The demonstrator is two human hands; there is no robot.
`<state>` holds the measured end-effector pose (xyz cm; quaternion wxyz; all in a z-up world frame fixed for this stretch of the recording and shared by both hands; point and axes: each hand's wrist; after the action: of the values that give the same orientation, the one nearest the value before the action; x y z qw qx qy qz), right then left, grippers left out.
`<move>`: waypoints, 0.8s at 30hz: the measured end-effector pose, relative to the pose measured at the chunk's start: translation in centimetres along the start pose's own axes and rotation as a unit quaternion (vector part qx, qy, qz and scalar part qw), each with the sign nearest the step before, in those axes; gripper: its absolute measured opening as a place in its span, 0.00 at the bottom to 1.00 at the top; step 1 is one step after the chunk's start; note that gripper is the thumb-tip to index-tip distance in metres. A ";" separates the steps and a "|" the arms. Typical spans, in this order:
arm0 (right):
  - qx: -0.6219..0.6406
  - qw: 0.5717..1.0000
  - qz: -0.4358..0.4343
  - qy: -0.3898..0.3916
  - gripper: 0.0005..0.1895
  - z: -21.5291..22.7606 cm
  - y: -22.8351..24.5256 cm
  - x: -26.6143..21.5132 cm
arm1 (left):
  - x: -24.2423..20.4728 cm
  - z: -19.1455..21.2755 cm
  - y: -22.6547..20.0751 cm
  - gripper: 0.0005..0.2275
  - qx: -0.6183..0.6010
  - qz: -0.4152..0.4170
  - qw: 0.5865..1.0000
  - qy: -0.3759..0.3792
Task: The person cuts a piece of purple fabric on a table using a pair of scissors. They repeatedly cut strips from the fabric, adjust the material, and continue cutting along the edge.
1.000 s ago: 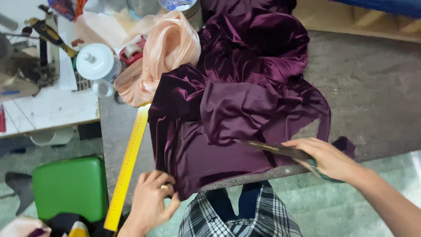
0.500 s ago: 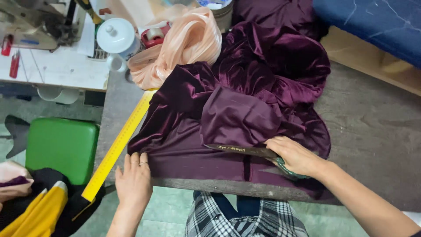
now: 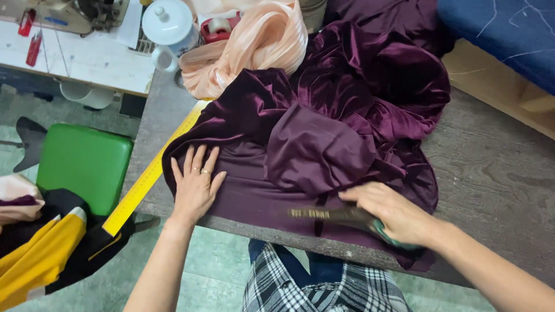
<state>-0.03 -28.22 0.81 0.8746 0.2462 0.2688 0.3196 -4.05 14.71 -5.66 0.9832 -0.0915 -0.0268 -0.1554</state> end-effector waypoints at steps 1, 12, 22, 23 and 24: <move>0.005 1.000 0.020 0.013 0.08 0.6 1.0 -0.6 | -0.1 0.2 0.0 0.26 -0.011 -0.018 0.999 -0.025; 0.031 0.980 -0.032 0.192 0.20 -0.3 -2.1 -6.2 | -3.1 0.5 -3.3 0.23 0.022 0.027 0.995 -0.098; -0.113 0.895 -0.244 0.356 0.18 4.8 -8.2 -9.7 | -5.9 -2.1 -18.1 0.19 -0.118 -0.123 0.975 -0.144; -0.114 0.895 -0.243 0.357 0.18 5.3 -8.3 -9.8 | -6.1 -2.3 -19.0 0.19 -0.118 -0.120 0.975 -0.144; -0.107 0.887 -0.239 0.380 0.18 5.8 -8.4 -9.9 | -6.2 -2.4 -19.8 0.20 -0.121 -0.145 0.976 -0.107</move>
<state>0.75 -42.18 3.12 0.7764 -0.0610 0.5954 0.1973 -15.99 -2.40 -5.13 0.9233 -0.2206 -0.1260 -0.2880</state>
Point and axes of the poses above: each hand's wrist, its own x-axis towards the middle knuckle, its own z-axis out of the back of the hand, y = z × x, and after that the axes turned 15 degrees about -z, right-handed
